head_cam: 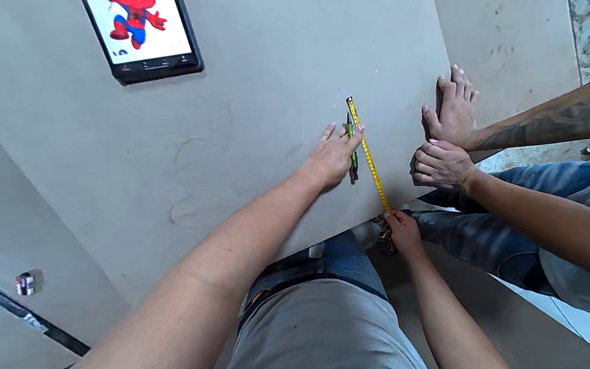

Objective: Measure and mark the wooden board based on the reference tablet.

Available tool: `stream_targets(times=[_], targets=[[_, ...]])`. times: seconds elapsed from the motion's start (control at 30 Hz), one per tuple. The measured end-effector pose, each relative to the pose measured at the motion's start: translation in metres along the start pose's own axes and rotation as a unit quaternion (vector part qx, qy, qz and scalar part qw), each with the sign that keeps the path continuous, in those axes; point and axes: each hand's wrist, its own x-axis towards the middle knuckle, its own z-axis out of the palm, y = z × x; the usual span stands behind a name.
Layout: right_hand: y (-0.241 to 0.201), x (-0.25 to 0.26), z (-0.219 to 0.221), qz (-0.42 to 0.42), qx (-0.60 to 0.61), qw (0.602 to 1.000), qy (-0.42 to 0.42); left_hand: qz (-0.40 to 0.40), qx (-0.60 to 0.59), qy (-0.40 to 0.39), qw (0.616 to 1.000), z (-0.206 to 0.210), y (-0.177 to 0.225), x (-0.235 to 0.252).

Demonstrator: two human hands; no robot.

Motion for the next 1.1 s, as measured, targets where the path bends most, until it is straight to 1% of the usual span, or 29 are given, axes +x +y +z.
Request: stream_targets(times=[0.23, 0.4, 0.47, 0.6, 0.9, 0.93, 1.0, 1.1], targets=[[-0.007, 0.008, -0.01, 0.01, -0.039, 0.999, 0.018, -0.014, 0.01, 0.015, 1.0, 0.002, 0.002, 0.002], [0.0, 0.015, -0.019, 0.011, -0.006, 0.999, -0.04, -0.02, 0.016, 0.011, 1.0, 0.002, 0.002, 0.003], [0.002, 0.017, -0.02, 0.008, 0.0, 0.999, -0.05, -0.026, 0.016, 0.013, 0.999, 0.003, 0.003, 0.004], [0.001, 0.019, -0.021, 0.013, -0.02, 0.999, -0.04, -0.033, 0.015, 0.02, 0.999, 0.005, 0.004, 0.004], [-0.003, 0.016, -0.021, 0.019, -0.02, 0.999, -0.035, -0.018, 0.008, 0.034, 0.999, 0.007, 0.003, 0.003], [-0.003, 0.016, -0.021, 0.019, -0.022, 0.999, -0.034, -0.02, -0.002, 0.036, 0.999, 0.007, 0.003, 0.002], [-0.004, 0.015, -0.02, 0.018, -0.032, 0.999, -0.03, -0.04, -0.067, 0.061, 0.995, 0.003, 0.002, 0.0], [-0.004, 0.015, -0.019, 0.021, -0.029, 0.999, -0.021, -0.101, -0.179, 0.158, 0.966, -0.011, -0.003, -0.001]])
